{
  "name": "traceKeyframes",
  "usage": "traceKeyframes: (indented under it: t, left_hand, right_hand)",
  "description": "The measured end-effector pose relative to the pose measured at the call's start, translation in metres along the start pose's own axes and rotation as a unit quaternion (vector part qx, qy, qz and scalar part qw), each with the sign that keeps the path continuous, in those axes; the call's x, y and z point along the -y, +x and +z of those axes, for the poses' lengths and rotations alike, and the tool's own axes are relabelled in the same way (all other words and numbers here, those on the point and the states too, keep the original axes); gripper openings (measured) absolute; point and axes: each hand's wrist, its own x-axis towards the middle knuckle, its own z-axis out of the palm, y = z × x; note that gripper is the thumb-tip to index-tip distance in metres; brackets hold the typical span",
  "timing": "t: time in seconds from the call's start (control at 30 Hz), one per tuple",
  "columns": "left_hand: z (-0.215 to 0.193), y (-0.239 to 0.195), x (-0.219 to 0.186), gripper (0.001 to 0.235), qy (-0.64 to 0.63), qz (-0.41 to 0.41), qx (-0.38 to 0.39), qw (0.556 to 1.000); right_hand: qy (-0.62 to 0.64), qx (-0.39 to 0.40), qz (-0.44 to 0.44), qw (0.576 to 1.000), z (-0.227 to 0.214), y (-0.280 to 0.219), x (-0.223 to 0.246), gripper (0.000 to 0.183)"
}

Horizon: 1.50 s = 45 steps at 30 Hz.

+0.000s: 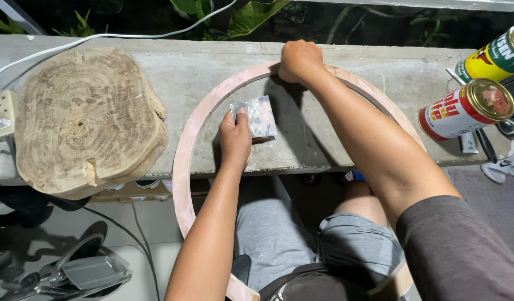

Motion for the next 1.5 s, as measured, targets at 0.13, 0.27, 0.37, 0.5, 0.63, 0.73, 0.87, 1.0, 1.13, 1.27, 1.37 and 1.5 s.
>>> traceKeyframes:
  t: [0.13, 0.27, 0.37, 0.5, 0.63, 0.73, 0.87, 1.0, 1.13, 1.27, 1.37, 1.5]
  left_hand:
    - [-0.001, 0.003, 0.008, 0.026, 0.014, 0.020, 0.000, 1.000]
    - [-0.001, 0.003, 0.010, 0.028, 0.028, 0.028, 0.000, 0.999]
    - [-0.003, 0.000, 0.003, 0.030, 0.042, 0.004, 0.002, 0.999]
    - [-0.001, 0.003, 0.011, 0.028, 0.024, 0.014, -0.005, 1.000]
    - [-0.001, 0.007, 0.017, 0.027, 0.030, 0.023, 0.002, 0.999]
    - [0.002, 0.008, 0.018, 0.022, -0.014, 0.030, 0.006, 0.999]
    - [0.002, 0.004, 0.012, 0.020, -0.051, -0.005, 0.003, 0.999]
    - [-0.003, 0.000, 0.009, 0.028, 0.046, -0.007, -0.014, 0.999]
    - [0.000, -0.002, 0.000, 0.025, 0.055, -0.038, -0.028, 0.997]
    - [-0.002, -0.005, -0.008, 0.033, 0.127, -0.043, -0.028, 0.991]
    - [-0.007, 0.013, 0.033, 0.020, 0.024, -0.021, -0.023, 0.999]
    - [-0.007, 0.022, 0.054, 0.016, -0.106, 0.023, -0.011, 0.994]
  right_hand:
    - [-0.020, -0.025, -0.028, 0.999, 0.009, 0.002, 0.023, 0.040]
    - [0.069, -0.032, -0.104, 0.992, -0.014, -0.031, 0.025, 0.030]
    - [0.213, -0.035, -0.097, 0.972, -0.036, -0.051, -0.015, 0.025]
    - [0.261, -0.129, -0.087, 0.953, -0.009, -0.022, -0.119, 0.016]
    - [0.318, -0.073, -0.036, 0.944, -0.005, -0.048, -0.156, 0.015]
    - [0.313, -0.017, -0.004, 0.949, -0.004, -0.059, -0.165, 0.015]
    - [0.225, -0.080, -0.109, 0.965, 0.013, -0.052, -0.177, 0.025]
    - [0.249, -0.143, -0.170, 0.943, 0.026, -0.057, -0.178, 0.038]
    - [0.271, -0.183, -0.233, 0.916, 0.046, -0.053, -0.183, 0.040]
    - [0.234, -0.218, -0.293, 0.901, 0.056, -0.053, -0.183, 0.041]
    - [0.212, -0.220, -0.274, 0.912, 0.068, -0.046, -0.187, 0.045]
    - [0.160, -0.227, -0.239, 0.930, 0.082, -0.036, -0.192, 0.048]
